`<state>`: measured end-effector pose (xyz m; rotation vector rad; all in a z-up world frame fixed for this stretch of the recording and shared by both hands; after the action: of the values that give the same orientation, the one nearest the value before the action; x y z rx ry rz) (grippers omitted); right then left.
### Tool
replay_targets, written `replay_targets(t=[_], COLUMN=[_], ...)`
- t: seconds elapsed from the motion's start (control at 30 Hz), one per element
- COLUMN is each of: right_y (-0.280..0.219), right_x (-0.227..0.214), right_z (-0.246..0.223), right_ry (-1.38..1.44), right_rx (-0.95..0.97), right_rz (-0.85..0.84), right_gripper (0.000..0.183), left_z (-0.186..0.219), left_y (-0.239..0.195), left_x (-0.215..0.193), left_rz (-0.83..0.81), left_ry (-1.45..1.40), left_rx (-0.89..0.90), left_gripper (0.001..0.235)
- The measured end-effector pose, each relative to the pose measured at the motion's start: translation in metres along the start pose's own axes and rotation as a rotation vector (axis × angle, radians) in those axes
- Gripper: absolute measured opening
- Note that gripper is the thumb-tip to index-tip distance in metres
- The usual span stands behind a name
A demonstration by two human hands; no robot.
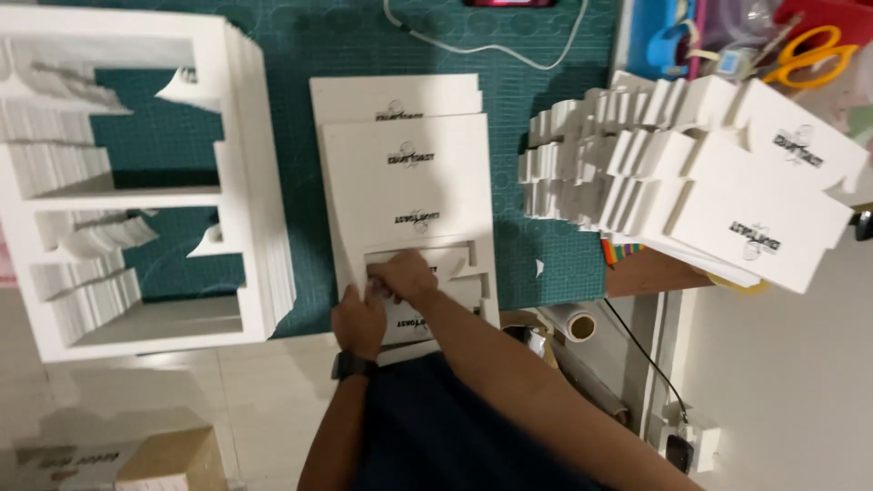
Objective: Organizing and stacking flat cardboard box templates into a white storage frame on a workbench.
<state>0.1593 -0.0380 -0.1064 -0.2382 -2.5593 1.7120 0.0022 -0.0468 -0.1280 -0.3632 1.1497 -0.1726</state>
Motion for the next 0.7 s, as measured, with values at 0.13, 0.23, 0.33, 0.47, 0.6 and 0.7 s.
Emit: replay_targets(t=[0.13,0.23,0.33,0.47,0.6,0.7], right_y=[-0.021,-0.011,-0.012,-0.026,-0.025,-0.009], right_x=[-0.006,-0.007,-0.007,-0.009,-0.008,-0.006], right_z=[-0.015,-0.013,-0.011,-0.022,-0.017,-0.008], right_ry=[-0.030,-0.021,-0.037,-0.009,-0.018,-0.036], right_rx=[0.013,-0.002,-0.016,-0.001,0.015,0.001], right_rz=[0.020,0.011,0.017,-0.002,-0.003,0.011], right_gripper=[0.037,0.040,0.041,0.040,0.041,0.042], left_z=[-0.030,-0.016,0.001,-0.059,-0.036,-0.007], left_y=[0.020,0.028,0.000,0.025,0.023,0.001], left_x=[0.020,0.022,-0.002,0.032,0.014,0.005], left_rz=[-0.346,-0.246,0.264,-0.142,-0.247,0.175], left_ry=[-0.711,-0.399,0.128,-0.453,-0.365,0.167], left_rx=[-0.438,-0.208,0.128,-0.270,-0.278,0.085], left_gripper=[0.027,0.036,0.039,0.048,0.030,0.028])
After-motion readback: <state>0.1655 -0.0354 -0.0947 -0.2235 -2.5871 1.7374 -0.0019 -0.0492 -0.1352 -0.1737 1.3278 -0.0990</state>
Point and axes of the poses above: each hand's wrist, its own y-axis towards the middle knuckle, its own x-axis out of the palm, z = x × y, the point moved 9 cm from there along y, towards the middle knuckle, and after that the axes turned 5 degrees about y, right-handed, at the moved point
